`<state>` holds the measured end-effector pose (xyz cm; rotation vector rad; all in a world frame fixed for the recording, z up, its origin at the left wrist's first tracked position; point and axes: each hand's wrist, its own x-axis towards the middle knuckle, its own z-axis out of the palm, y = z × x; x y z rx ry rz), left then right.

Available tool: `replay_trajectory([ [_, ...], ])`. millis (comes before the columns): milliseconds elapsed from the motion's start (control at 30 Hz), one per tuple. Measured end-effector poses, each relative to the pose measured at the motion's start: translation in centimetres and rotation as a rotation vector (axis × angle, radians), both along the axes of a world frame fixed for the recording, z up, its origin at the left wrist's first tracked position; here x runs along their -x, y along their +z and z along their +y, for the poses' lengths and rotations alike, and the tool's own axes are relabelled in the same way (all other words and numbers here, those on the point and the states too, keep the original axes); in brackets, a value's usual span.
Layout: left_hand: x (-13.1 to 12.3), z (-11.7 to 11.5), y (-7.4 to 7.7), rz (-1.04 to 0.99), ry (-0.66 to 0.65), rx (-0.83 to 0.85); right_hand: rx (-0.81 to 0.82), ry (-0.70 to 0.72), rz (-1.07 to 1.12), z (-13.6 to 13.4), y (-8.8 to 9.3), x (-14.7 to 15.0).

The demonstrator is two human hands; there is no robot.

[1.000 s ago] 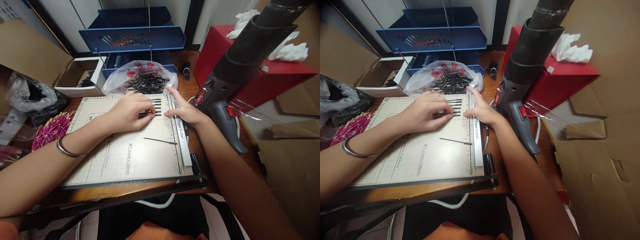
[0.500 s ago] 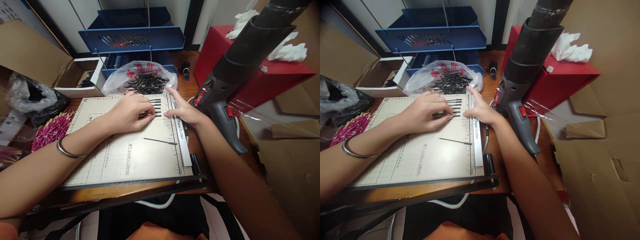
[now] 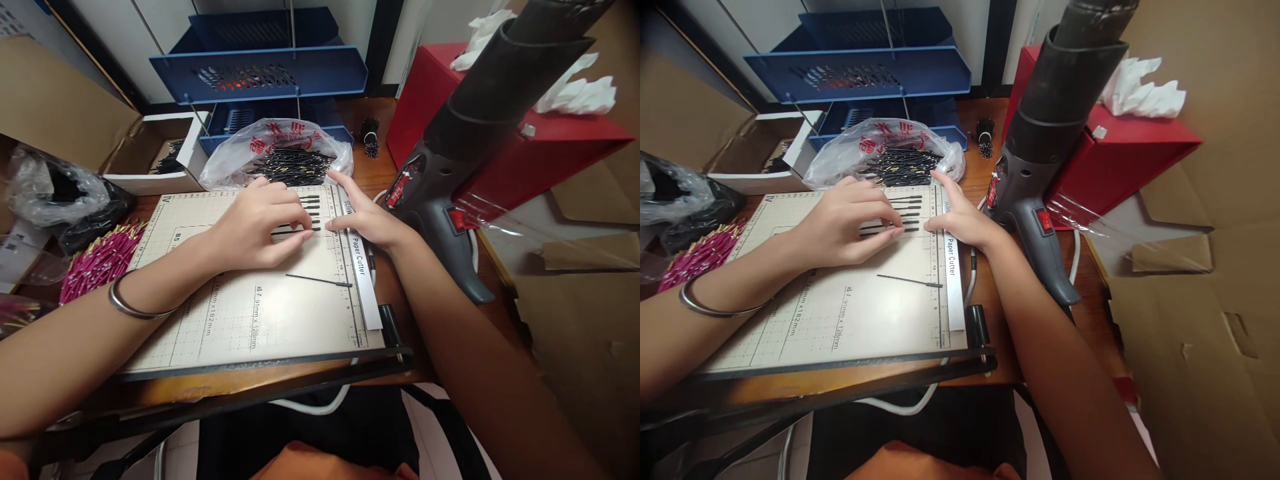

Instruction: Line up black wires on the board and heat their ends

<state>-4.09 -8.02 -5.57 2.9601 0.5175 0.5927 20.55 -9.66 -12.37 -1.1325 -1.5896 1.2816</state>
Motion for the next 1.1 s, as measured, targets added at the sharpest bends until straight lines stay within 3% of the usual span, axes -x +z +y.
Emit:
replay_trajectory([
  [200,-1.3,-3.1,0.1,-0.015,-0.212,0.106,0.007,-0.011,-0.023,-0.2,0.4,0.1],
  [300,-1.6,-3.7,-0.3,0.035,-0.248,0.106,0.006,-0.016,-0.031,-0.2,0.5,0.1],
  [500,-1.4,-3.3,-0.3,0.078,-0.224,0.082,0.029,-0.017,-0.01,-0.2,0.5,0.3],
  [800,-0.2,-1.0,0.1,0.12,-0.073,0.114,0.051,-0.022,0.007,-0.2,0.5,0.3],
  [1100,0.0,-0.2,0.1,0.098,-0.044,0.095,0.089,-0.054,0.021,-0.3,0.5,0.4],
])
